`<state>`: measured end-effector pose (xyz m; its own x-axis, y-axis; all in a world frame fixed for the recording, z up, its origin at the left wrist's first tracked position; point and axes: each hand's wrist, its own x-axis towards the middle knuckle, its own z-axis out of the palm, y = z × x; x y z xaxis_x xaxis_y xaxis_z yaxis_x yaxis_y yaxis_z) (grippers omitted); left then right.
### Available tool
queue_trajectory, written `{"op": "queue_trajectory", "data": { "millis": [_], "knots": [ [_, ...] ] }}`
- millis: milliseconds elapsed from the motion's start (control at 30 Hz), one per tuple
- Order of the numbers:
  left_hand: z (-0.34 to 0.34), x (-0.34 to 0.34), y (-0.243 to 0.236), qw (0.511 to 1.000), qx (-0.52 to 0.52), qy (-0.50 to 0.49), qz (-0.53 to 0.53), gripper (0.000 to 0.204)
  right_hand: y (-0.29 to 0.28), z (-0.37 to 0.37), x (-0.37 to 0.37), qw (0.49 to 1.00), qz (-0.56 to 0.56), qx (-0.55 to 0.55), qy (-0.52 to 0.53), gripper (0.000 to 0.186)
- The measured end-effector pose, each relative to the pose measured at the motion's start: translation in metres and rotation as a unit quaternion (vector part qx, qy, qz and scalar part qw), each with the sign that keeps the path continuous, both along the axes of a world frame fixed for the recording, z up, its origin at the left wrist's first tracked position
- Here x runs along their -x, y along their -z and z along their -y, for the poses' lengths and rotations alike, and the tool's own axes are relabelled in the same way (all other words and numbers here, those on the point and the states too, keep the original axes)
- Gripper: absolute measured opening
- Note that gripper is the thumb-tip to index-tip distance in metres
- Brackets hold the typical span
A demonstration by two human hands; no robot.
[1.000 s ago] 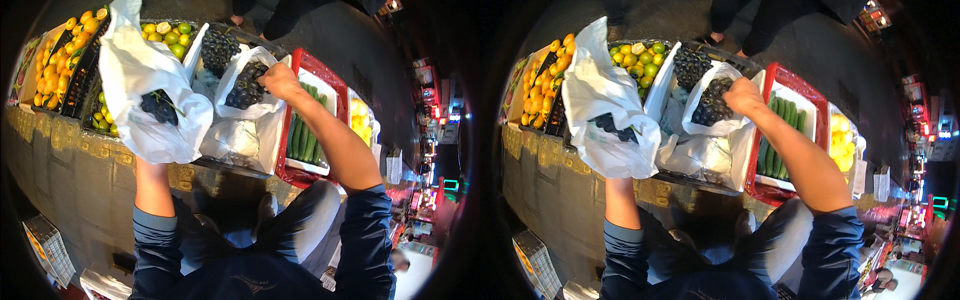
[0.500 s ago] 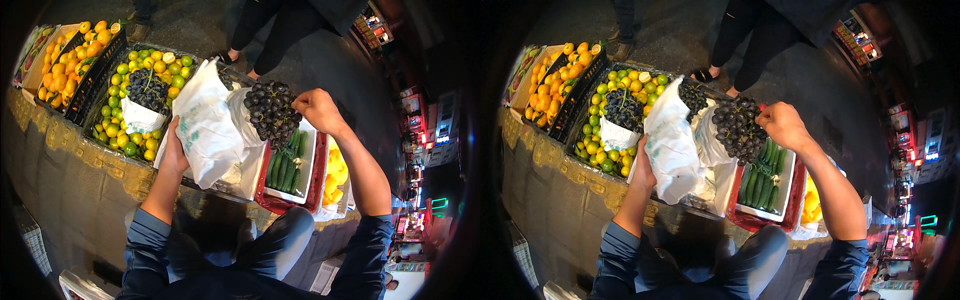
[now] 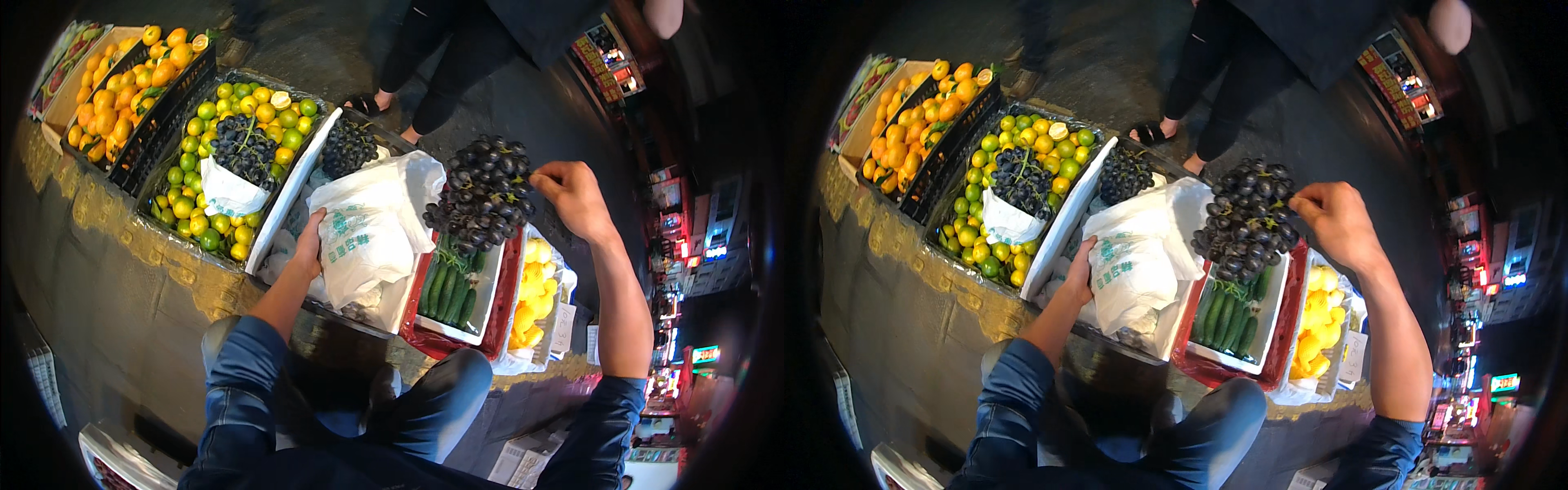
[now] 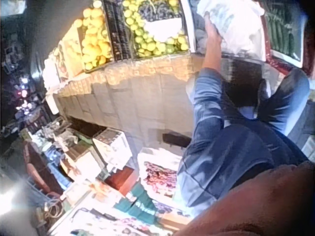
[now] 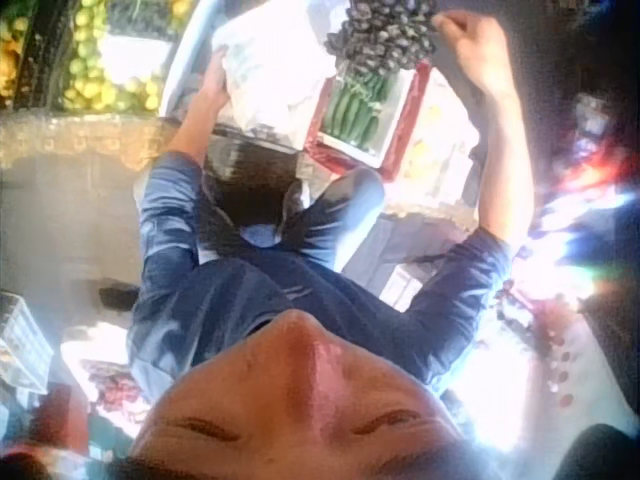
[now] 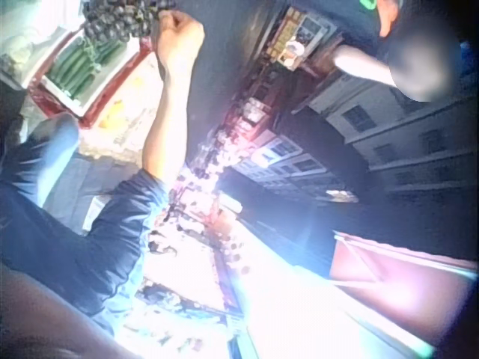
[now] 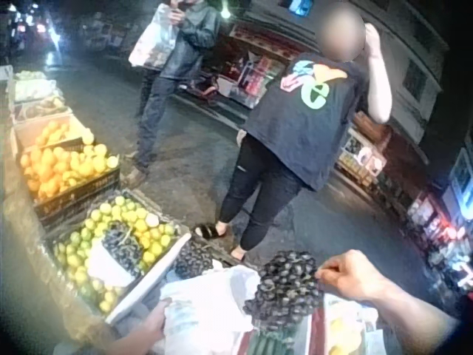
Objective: The person selects a bunch of dark grapes from a crate, removes it from a plastic bag, and trims the stem and loose grapes using scissors. The trimmed bunch is then placed into a new plastic bag on a counter.
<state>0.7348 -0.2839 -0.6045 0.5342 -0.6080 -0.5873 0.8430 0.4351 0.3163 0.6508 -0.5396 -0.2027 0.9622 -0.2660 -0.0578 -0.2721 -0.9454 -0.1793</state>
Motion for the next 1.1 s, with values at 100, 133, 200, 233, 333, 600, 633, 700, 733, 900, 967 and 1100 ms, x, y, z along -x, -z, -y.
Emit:
{"op": "queue_trajectory", "data": {
  "millis": [100, 133, 200, 233, 333, 600, 633, 700, 733, 900, 967, 1100],
  "knots": [
    [0.012, -0.009, 0.031, 0.997, -0.079, 0.016, -0.006, 0.069, -0.02, -0.006, 0.009, 1.0, 0.011, 0.004, 0.026, 0.023],
    [0.016, -0.012, 0.04, 0.993, -0.115, 0.023, 0.011, 0.07, -0.027, -0.007, 0.012, 1.0, 0.017, 0.004, 0.014, 0.023],
    [0.022, -0.017, 0.055, 0.975, -0.215, 0.046, 0.038, 0.073, -0.039, -0.009, 0.016, 0.999, 0.023, 0.031, 0.025, 0.023],
    [0.023, -0.018, 0.06, 0.96, -0.266, 0.053, 0.075, 0.077, -0.043, -0.01, 0.019, 0.999, 0.035, 0.025, 0.023, 0.018],
    [0.023, -0.013, 0.071, 0.899, -0.398, 0.08, 0.165, 0.086, -0.059, -0.014, 0.026, 0.998, 0.05, 0.017, 0.022, 0.017],
    [0.037, 0.029, -0.025, 0.702, -0.492, -0.009, 0.515, 0.055, -0.112, -0.04, 0.032, 0.993, 0.081, 0.032, -0.075, 0.014],
    [0.042, 0.038, -0.057, 0.732, -0.398, -0.095, 0.545, 0.041, -0.121, -0.044, 0.033, 0.993, 0.08, 0.038, -0.077, 0.014],
    [0.047, 0.06, -0.128, 0.778, -0.243, -0.161, 0.556, 0.021, -0.139, -0.054, 0.033, 0.991, 0.08, 0.058, -0.093, 0.014],
    [0.046, 0.071, -0.163, 0.781, -0.18, -0.197, 0.565, 0.017, -0.147, -0.059, 0.034, 0.99, 0.084, 0.054, -0.094, 0.015],
    [0.024, 0.085, -0.284, 0.651, -0.174, -0.291, 0.679, 0.036, -0.194, -0.083, 0.039, 0.984, 0.1, 0.077, -0.123, 0.016],
    [0.021, 0.074, -0.308, 0.697, -0.139, -0.265, 0.652, 0.064, -0.215, -0.091, 0.042, 0.979, 0.11, 0.093, -0.142, 0.015],
    [0.018, 0.045, -0.338, 0.765, 0.051, -0.16, 0.622, 0.094, -0.251, -0.104, 0.043, 0.973, 0.121, 0.111, -0.164, 0.015]
  ]
}}
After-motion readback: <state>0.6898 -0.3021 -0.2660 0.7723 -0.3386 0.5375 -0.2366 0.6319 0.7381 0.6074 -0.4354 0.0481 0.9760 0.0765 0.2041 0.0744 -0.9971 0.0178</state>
